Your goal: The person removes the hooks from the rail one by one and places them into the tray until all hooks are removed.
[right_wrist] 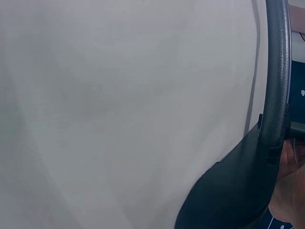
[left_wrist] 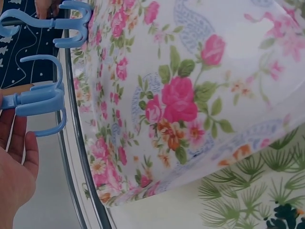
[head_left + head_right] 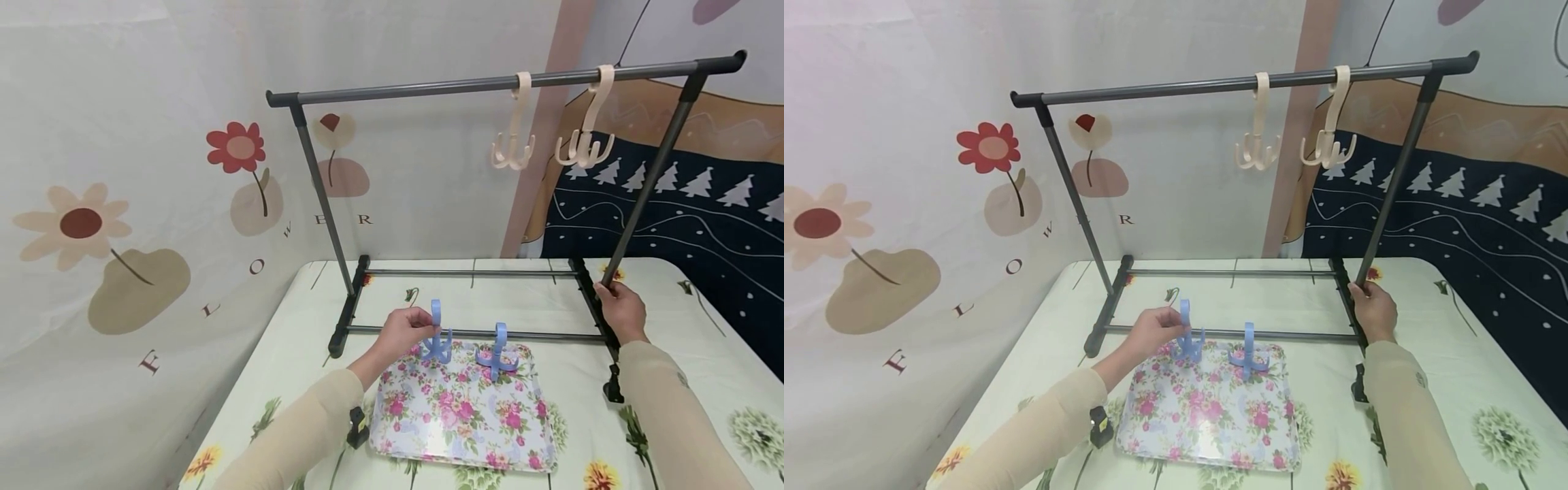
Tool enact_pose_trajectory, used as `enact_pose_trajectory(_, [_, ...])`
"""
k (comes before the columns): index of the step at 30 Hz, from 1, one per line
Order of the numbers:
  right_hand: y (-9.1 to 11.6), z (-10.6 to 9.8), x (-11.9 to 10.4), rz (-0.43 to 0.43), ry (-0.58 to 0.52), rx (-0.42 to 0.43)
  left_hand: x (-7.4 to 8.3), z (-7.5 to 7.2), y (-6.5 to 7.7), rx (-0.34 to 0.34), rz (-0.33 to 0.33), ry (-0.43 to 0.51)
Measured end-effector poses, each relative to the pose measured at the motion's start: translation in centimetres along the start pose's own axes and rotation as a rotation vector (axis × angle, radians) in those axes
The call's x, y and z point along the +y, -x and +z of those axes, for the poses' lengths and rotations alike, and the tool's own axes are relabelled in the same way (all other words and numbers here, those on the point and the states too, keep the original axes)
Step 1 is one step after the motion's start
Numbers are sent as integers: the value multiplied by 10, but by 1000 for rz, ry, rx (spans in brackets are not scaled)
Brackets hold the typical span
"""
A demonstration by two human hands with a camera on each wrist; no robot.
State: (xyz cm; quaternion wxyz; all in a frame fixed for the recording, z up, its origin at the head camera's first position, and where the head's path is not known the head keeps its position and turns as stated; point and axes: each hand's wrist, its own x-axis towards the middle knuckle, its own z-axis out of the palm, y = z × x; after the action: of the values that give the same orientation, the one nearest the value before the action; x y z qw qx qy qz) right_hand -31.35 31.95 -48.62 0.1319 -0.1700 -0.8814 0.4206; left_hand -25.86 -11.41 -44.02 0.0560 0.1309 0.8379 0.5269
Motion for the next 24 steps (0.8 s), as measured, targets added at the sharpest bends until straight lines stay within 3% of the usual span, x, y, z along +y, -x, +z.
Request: enact_pose_trajectory(24, [0,2,-1,1,-2,18,-18,3,1,-61,0,-98])
